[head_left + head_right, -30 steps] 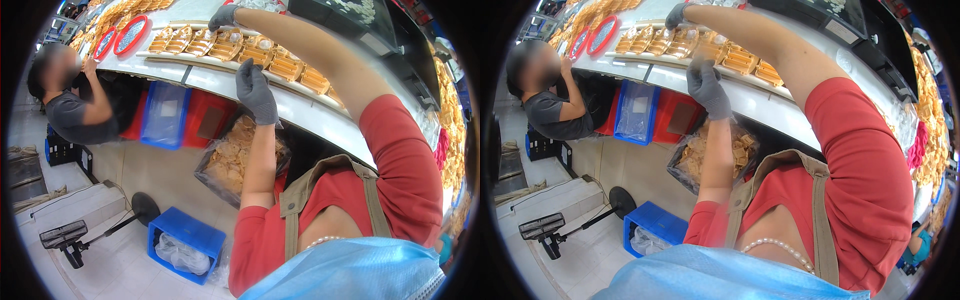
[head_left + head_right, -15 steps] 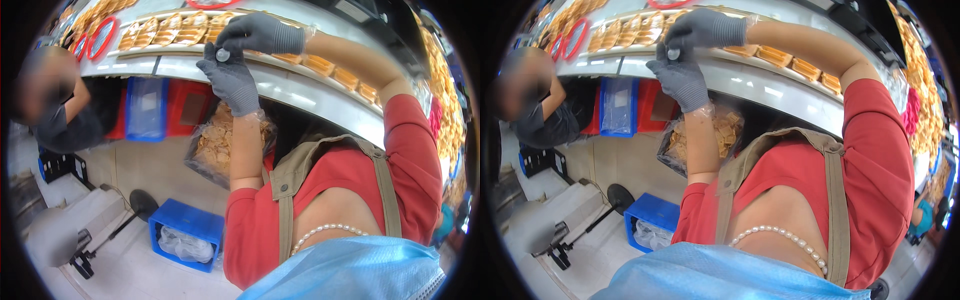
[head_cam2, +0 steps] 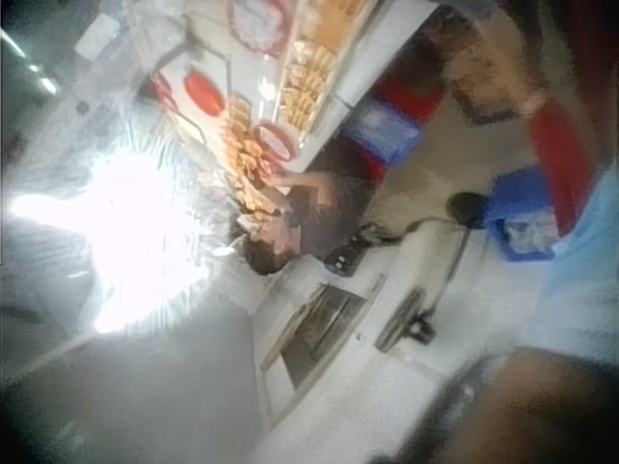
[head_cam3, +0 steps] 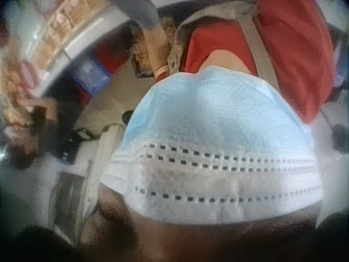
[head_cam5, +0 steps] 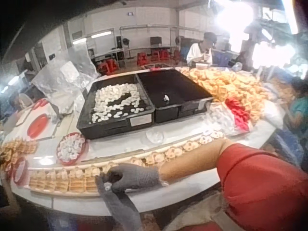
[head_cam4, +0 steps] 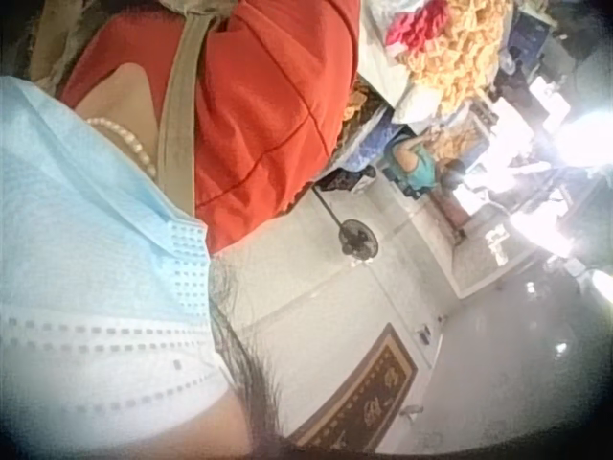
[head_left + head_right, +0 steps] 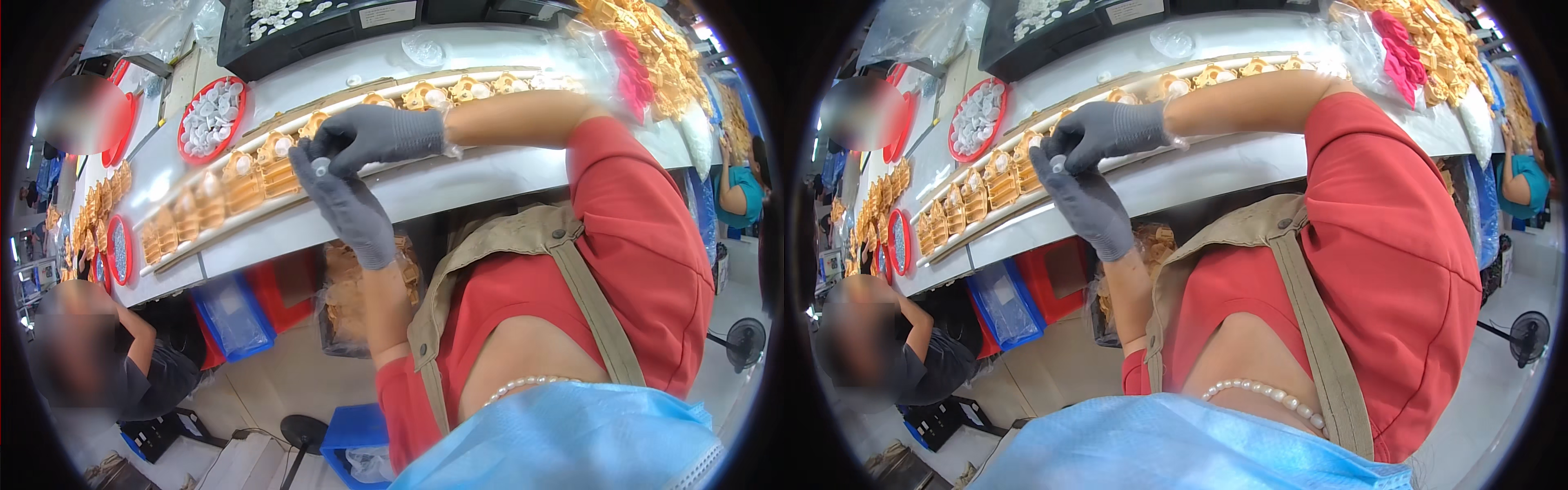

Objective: Assemble small plastic toy train components on an industrial production line.

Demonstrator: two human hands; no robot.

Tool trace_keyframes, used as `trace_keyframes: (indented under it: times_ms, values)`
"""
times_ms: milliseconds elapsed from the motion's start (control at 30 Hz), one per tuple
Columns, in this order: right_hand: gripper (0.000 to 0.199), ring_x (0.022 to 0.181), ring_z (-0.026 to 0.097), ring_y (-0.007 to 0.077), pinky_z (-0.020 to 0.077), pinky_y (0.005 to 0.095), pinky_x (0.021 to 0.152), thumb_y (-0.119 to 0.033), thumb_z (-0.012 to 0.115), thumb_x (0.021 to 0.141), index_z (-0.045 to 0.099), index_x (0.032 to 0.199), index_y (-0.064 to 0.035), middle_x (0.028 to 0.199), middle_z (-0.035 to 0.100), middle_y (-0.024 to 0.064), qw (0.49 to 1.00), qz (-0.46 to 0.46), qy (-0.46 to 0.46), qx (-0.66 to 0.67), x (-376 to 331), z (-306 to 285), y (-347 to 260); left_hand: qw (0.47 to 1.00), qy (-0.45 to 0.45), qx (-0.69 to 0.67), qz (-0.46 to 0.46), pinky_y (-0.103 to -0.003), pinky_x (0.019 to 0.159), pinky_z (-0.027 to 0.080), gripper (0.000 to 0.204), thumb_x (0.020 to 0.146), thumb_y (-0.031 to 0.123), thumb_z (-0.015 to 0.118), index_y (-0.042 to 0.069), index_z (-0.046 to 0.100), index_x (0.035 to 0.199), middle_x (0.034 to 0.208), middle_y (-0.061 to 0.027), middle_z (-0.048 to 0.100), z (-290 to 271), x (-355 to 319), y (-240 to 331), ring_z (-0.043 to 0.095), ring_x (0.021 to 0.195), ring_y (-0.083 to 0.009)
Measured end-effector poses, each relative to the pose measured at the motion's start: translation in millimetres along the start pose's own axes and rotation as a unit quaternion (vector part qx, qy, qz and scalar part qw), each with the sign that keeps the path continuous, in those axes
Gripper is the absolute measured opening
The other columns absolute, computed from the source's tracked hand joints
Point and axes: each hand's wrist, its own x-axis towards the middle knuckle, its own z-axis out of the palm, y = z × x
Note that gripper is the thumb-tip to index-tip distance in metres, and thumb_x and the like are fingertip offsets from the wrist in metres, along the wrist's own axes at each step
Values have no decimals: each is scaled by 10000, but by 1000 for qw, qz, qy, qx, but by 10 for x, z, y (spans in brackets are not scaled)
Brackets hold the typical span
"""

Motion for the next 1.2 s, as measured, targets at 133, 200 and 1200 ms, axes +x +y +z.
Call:
trace_keyframes:
  times_ms: [133, 200, 1200]
  values:
    - [286, 825, 593, 97, 503, 232, 745, -142, 706, 826, 633, 1053, 15, 919, 638, 48, 971, 114, -23, 208, -148, -237, 53, 947, -115, 271, 128, -386, 1137, 194, 570, 1010, 294, 427, -23, 248, 1449, 1502, -167, 267, 94, -109, -25, 241, 1397, -266]
    - [264, 783, 589, 91, 476, 196, 673, -128, 721, 817, 658, 1045, -10, 895, 647, 35, 981, 122, -20, 146, -259, -409, -53, 923, -141, 312, 176, -393, 1131, 221, 544, 1003, 232, 446, -26, 260, 1444, 1502, -170, 276, 49, -159, -77, 259, 1393, -281]
    - [102, 802, 663, 271, 529, 379, 713, -138, 604, 829, 645, 906, -85, 880, 638, 89, 717, 36, 75, -692, -206, -1683, 613, 893, 144, 393, 167, -285, 861, 489, 225, 912, -51, 497, -73, 585, 1119, 1081, -129, 629, -466, -120, -221, 597, 969, -181]
